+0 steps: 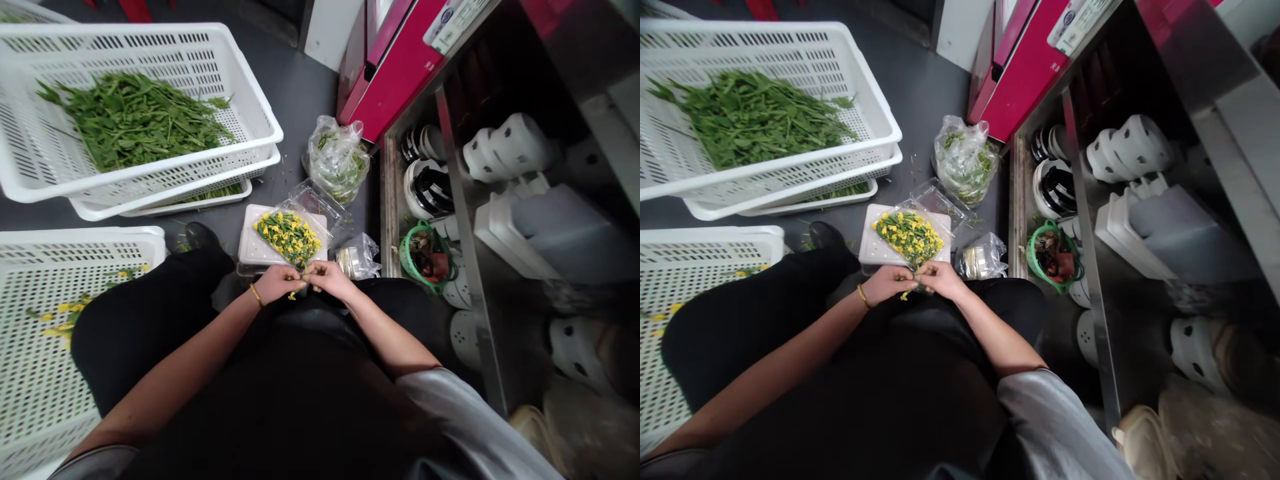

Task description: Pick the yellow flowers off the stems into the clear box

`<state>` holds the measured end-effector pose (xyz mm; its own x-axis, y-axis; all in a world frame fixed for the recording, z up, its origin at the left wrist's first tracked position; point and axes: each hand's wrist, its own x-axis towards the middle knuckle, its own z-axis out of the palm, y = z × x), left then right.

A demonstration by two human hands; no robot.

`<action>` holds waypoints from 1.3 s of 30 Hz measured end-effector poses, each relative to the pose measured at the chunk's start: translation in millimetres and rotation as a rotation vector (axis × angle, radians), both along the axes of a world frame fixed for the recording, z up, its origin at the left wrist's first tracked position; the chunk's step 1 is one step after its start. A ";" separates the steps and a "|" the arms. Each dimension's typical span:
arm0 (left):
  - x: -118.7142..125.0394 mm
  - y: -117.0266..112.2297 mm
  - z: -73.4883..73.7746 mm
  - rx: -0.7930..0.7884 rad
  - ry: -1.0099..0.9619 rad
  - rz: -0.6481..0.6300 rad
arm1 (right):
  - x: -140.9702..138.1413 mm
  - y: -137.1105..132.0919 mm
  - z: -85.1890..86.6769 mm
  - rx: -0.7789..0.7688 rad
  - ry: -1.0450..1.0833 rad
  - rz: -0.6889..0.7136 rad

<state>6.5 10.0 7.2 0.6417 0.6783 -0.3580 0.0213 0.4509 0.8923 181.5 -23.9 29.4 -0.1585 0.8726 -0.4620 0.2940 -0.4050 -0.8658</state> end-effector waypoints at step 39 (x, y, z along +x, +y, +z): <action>5.7 -2.4 -12.2 -0.338 -0.081 0.190 | -5.1 9.8 19.6 0.399 -0.704 0.472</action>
<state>12.2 7.5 -4.9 0.5514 0.6404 -0.5346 -0.1551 0.7084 0.6886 176.4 -14.1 49.0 -0.3344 0.9039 -0.2668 0.8614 0.1783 -0.4755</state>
